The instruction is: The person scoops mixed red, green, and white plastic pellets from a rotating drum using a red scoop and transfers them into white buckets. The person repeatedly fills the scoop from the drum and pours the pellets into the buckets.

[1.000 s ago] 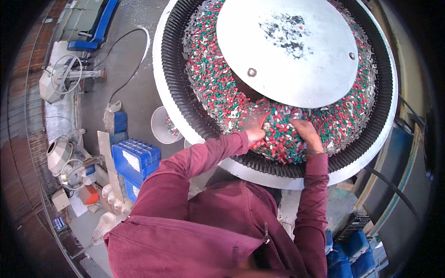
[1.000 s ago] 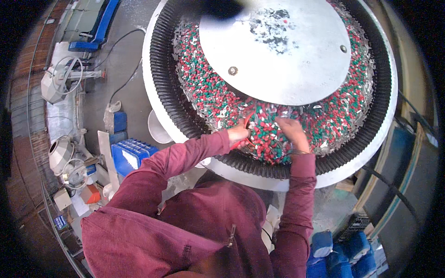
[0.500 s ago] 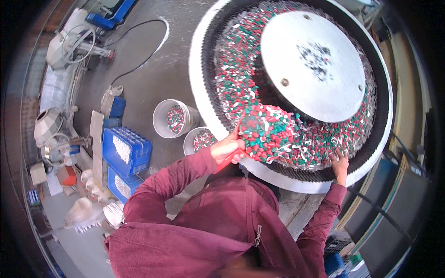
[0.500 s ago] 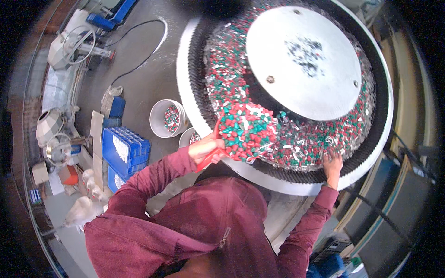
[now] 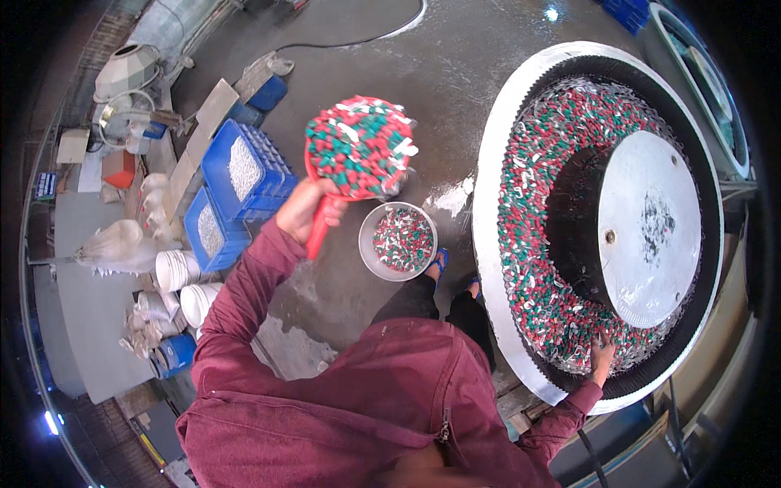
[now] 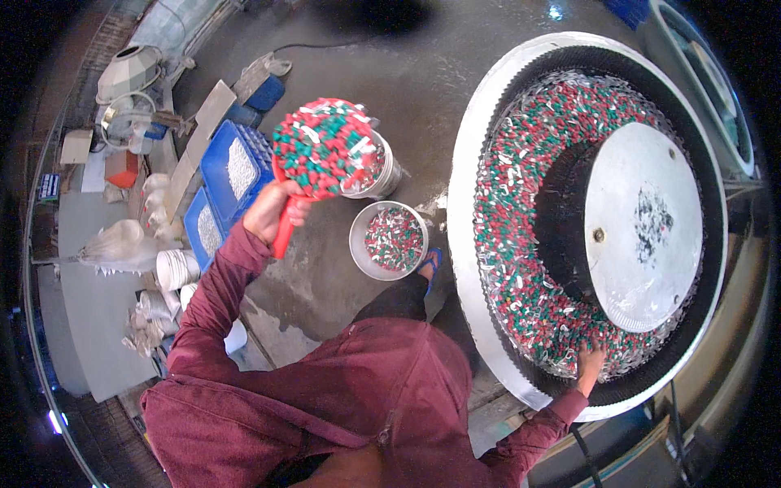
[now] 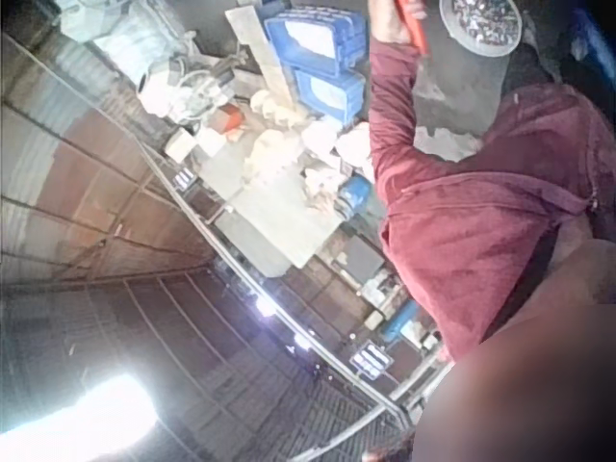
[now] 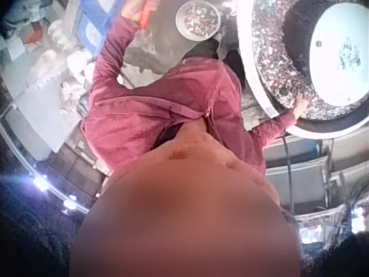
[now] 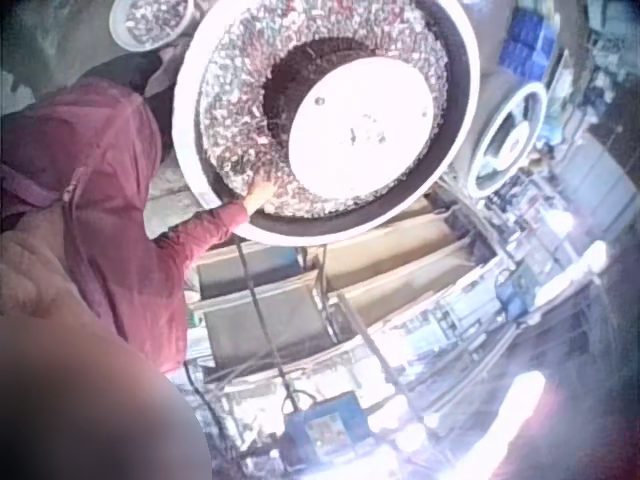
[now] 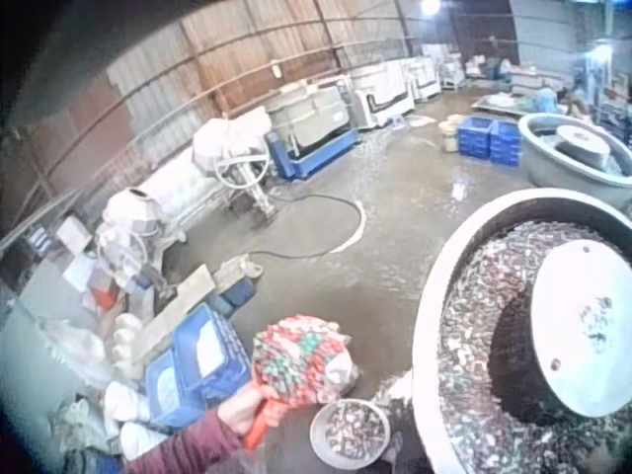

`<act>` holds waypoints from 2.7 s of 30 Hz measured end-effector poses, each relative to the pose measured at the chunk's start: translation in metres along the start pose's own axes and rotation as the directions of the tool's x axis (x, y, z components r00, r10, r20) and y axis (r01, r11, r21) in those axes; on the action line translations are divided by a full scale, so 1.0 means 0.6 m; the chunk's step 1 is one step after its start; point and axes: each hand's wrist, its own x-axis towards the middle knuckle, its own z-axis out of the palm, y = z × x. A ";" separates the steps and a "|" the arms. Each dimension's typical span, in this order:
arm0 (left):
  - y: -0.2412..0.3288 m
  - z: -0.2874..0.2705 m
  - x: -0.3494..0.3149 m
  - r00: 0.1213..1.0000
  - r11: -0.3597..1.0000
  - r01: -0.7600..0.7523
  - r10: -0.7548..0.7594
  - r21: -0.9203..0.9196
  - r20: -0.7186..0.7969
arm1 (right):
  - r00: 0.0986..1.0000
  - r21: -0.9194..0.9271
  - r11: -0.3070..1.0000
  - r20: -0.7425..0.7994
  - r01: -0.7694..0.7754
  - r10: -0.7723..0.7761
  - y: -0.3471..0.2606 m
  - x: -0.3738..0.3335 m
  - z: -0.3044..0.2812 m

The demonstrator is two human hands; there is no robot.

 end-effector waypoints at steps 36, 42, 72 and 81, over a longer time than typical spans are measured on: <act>0.086 0.134 0.241 0.459 0.028 -0.744 0.747 0.668 0.481 | 0.975 -0.134 0.990 -0.223 -0.051 0.020 0.114 -0.108 -0.008; -0.009 0.490 0.378 0.626 -0.683 -0.336 0.353 0.649 0.696 | 0.923 0.056 0.995 -0.379 0.085 -0.057 0.138 0.059 0.063; -0.465 0.516 0.231 0.681 0.518 0.289 -0.702 0.805 0.208 | 0.952 0.879 0.399 0.302 -0.262 -0.040 -0.015 -0.056 -0.054; -0.313 0.406 0.088 0.743 0.873 0.246 -0.449 0.422 0.497 | 0.932 0.307 0.952 -0.348 0.012 0.101 0.095 -0.083 0.002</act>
